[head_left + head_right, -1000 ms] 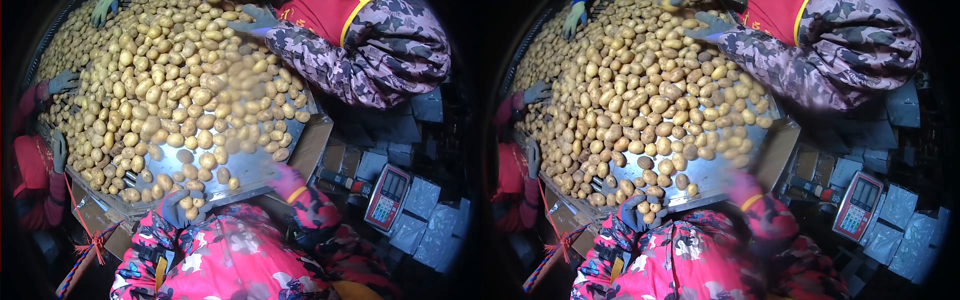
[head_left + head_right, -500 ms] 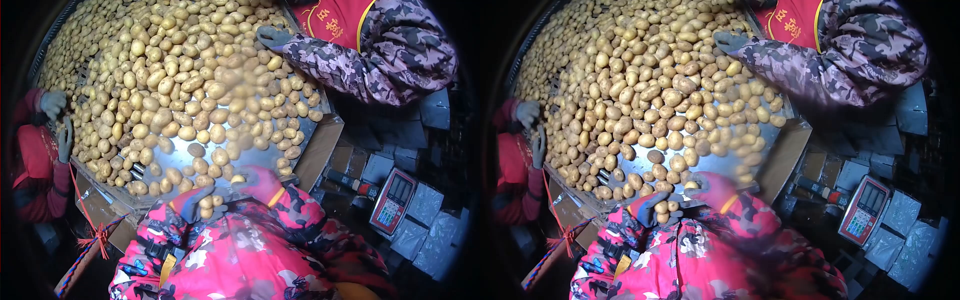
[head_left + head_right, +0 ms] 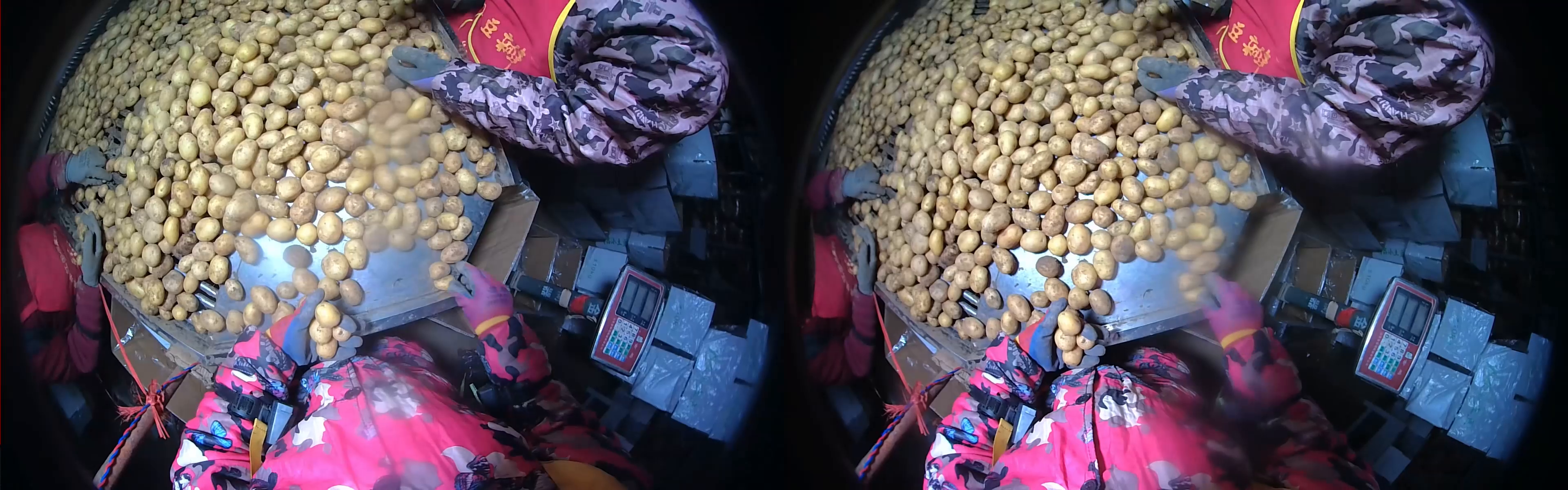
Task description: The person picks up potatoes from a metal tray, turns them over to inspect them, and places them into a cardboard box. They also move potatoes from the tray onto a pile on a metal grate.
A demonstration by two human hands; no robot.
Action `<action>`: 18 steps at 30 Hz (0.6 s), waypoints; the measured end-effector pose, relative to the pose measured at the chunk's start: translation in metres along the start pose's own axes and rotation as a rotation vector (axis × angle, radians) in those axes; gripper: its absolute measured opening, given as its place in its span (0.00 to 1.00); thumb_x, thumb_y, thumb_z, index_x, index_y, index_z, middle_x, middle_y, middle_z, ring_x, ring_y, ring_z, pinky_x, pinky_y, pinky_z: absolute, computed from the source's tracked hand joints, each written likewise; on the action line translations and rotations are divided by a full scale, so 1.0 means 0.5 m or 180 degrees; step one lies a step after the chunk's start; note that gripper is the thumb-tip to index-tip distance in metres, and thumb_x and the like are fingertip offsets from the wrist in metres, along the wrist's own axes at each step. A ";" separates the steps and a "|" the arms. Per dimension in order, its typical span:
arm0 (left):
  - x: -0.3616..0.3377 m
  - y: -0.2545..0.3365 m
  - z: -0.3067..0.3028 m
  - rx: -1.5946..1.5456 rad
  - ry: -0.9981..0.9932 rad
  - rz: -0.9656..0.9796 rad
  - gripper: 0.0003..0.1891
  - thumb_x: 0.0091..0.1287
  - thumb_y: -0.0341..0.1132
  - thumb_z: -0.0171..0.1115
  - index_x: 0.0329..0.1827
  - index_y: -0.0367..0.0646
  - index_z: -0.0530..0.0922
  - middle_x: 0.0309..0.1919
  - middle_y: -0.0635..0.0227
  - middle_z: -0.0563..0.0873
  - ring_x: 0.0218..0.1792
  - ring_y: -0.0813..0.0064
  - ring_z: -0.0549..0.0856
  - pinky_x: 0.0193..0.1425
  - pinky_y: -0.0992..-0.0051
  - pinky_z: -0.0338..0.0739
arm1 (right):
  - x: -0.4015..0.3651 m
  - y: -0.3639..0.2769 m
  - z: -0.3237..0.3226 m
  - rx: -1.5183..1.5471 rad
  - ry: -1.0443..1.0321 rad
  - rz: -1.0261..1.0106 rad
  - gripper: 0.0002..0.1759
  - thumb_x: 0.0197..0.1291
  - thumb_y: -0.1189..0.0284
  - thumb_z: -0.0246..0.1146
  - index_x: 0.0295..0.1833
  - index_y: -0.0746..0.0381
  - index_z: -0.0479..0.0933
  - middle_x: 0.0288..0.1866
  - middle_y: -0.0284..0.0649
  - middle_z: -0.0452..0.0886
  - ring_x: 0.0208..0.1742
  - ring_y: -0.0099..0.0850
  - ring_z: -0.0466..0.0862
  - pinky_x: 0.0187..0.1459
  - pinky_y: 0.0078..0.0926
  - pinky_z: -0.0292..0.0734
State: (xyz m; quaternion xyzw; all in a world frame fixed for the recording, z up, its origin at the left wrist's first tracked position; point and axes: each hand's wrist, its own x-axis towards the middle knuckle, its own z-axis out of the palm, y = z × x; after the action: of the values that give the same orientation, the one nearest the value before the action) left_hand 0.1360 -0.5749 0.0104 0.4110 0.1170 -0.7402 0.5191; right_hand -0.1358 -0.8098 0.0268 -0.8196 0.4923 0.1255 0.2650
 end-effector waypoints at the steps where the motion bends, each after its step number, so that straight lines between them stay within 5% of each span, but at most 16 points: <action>1: 0.004 -0.005 -0.002 -0.0040 0.0020 0.0049 0.25 0.81 0.58 0.45 0.57 0.44 0.75 0.37 0.60 0.83 0.36 0.67 0.84 0.36 0.72 0.79 | 0.009 -0.014 -0.004 -0.0336 -0.0126 0.0041 0.37 0.54 0.56 0.76 0.67 0.58 0.74 0.56 0.50 0.85 0.55 0.50 0.85 0.56 0.46 0.80; 5: 0.003 -0.003 0.033 -0.0396 -0.0204 0.0100 0.23 0.82 0.57 0.45 0.62 0.48 0.72 0.40 0.60 0.82 0.34 0.70 0.81 0.33 0.76 0.76 | 0.051 -0.053 0.048 -0.0842 -0.0692 0.0472 0.49 0.48 0.50 0.78 0.73 0.55 0.66 0.58 0.50 0.84 0.57 0.51 0.84 0.56 0.49 0.79; 12: 0.006 -0.005 0.031 -0.0882 -0.0533 0.0090 0.15 0.81 0.47 0.52 0.62 0.50 0.72 0.43 0.69 0.79 0.38 0.75 0.79 0.30 0.83 0.71 | 0.073 -0.077 0.029 -0.0902 -0.0823 -0.0018 0.44 0.48 0.51 0.78 0.67 0.60 0.72 0.54 0.46 0.87 0.53 0.44 0.88 0.53 0.42 0.82; 15: 0.007 -0.016 0.007 -0.1098 -0.0531 0.0144 0.16 0.80 0.47 0.53 0.63 0.49 0.72 0.46 0.68 0.80 0.43 0.73 0.82 0.32 0.81 0.72 | 0.056 -0.076 0.023 0.0589 -0.0626 -0.0059 0.36 0.47 0.55 0.81 0.59 0.61 0.80 0.51 0.42 0.88 0.49 0.37 0.89 0.51 0.36 0.83; 17: 0.009 -0.005 0.020 -0.1173 -0.0540 0.0000 0.18 0.80 0.47 0.53 0.63 0.45 0.73 0.47 0.68 0.80 0.43 0.74 0.82 0.33 0.80 0.74 | 0.032 -0.141 0.012 0.1296 -0.0209 -0.0986 0.32 0.46 0.59 0.82 0.55 0.62 0.82 0.48 0.41 0.88 0.47 0.33 0.88 0.49 0.33 0.83; 18: 0.011 -0.003 0.020 -0.1223 -0.0586 0.0016 0.19 0.81 0.47 0.52 0.64 0.44 0.73 0.46 0.67 0.80 0.43 0.73 0.82 0.43 0.72 0.77 | 0.016 -0.183 0.003 0.1642 0.0018 -0.1439 0.30 0.45 0.61 0.83 0.53 0.62 0.83 0.46 0.40 0.88 0.45 0.32 0.88 0.48 0.32 0.83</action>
State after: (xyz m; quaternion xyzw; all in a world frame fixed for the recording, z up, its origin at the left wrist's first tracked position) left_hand 0.1291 -0.5842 0.0124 0.2354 0.2071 -0.7375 0.5982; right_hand -0.0521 -0.7806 0.0501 -0.8143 0.3145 -0.0672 0.4833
